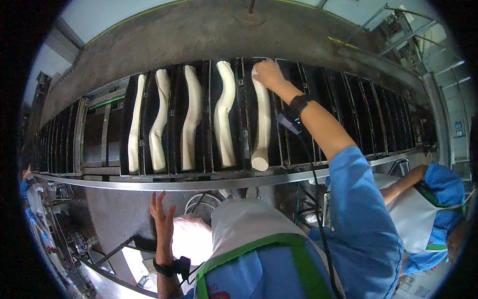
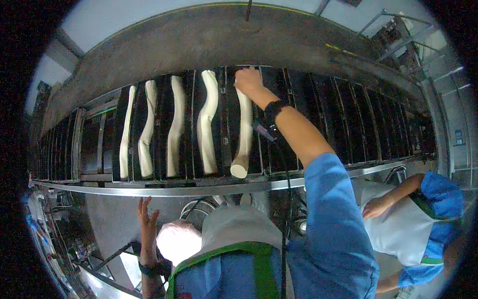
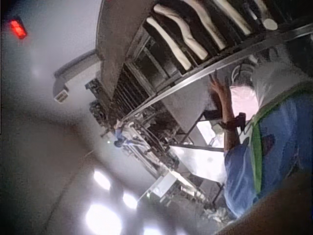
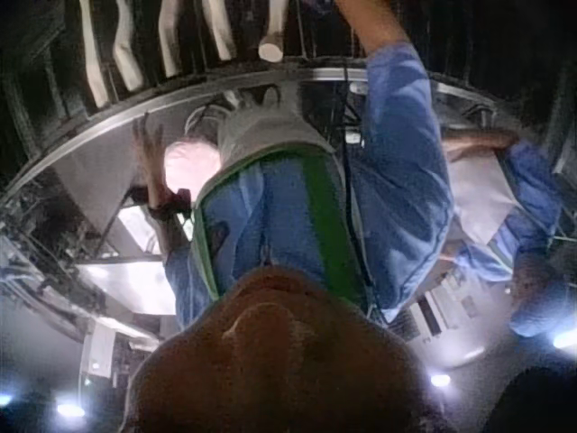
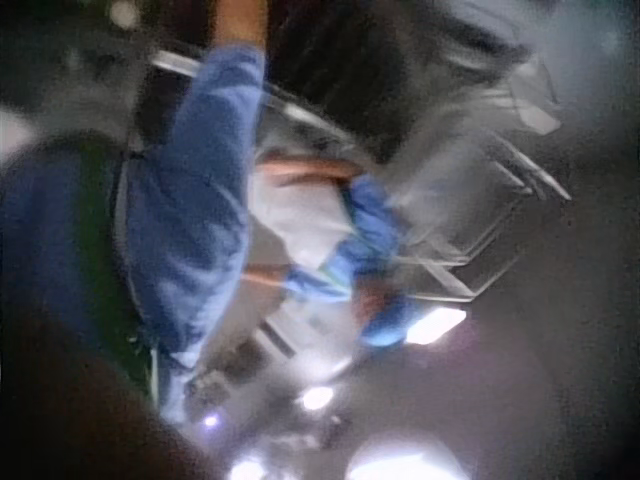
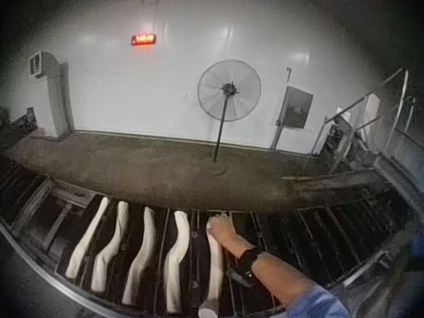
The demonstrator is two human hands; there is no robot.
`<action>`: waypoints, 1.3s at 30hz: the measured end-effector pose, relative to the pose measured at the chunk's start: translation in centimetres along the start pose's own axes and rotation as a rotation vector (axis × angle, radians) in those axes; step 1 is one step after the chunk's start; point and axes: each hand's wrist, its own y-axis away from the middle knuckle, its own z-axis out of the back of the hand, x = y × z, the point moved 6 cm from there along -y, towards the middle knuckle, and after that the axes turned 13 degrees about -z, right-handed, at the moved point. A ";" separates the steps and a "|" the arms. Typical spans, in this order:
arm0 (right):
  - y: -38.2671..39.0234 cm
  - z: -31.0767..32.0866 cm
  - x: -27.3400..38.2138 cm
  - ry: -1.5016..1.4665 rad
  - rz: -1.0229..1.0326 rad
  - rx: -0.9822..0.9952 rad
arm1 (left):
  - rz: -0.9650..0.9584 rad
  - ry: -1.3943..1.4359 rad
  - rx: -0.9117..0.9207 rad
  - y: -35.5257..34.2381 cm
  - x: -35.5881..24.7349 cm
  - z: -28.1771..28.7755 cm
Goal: The person places strips of dough onto a multi-tier automated industrial baking conveyor belt, periodically walking to a container to mix or check a liquid component by hand.
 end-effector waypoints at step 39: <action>20.2 0.9 -1.1 -0.354 0.969 0.600 | 0.397 -0.362 -0.376 15.2 -11.7 -5.9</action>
